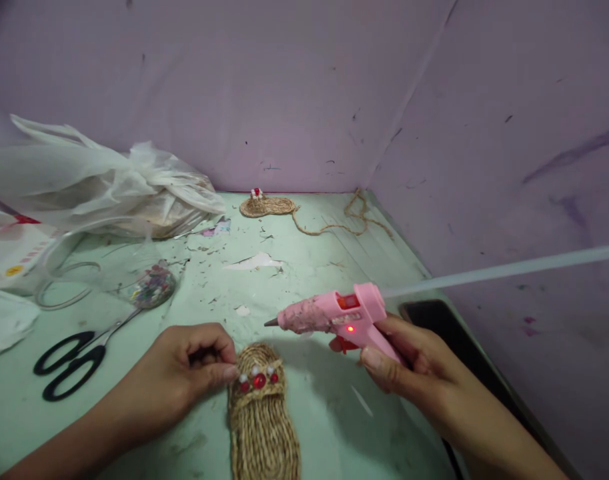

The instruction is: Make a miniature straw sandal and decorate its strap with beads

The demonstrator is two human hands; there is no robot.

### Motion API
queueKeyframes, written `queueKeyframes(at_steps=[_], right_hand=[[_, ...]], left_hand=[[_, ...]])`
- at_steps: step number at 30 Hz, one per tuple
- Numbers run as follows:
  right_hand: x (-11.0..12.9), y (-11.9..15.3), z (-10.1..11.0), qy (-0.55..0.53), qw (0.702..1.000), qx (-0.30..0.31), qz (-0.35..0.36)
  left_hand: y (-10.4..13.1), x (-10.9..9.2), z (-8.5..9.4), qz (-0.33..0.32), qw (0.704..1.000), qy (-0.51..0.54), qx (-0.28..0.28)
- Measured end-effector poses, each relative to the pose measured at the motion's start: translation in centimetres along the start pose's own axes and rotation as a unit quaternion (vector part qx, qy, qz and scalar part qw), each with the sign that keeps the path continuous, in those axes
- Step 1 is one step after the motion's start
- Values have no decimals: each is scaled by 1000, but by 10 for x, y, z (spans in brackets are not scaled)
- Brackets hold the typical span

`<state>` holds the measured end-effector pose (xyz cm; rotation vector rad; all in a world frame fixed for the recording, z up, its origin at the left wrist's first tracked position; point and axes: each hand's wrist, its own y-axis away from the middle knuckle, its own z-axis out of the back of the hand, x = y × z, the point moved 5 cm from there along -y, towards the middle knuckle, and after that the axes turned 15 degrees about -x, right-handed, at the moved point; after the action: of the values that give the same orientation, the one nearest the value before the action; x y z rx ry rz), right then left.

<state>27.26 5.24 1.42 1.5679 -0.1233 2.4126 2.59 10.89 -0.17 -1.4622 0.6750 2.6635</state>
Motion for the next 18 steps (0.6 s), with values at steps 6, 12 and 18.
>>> queueKeyframes(at_steps=[6, 12, 18], right_hand=[[0, -9, -9, -55, 998, 29, -11], [-25, -24, -23, -191, 970, -21, -150], [-32, -29, -11, -54, 983, -133, -118]], left_hand=[[1, -1, -1, -3, 1000, 0, -2], [2, -12, 13, -57, 997, -19, -57], [9, -15, 10, -76, 995, 28, -63]])
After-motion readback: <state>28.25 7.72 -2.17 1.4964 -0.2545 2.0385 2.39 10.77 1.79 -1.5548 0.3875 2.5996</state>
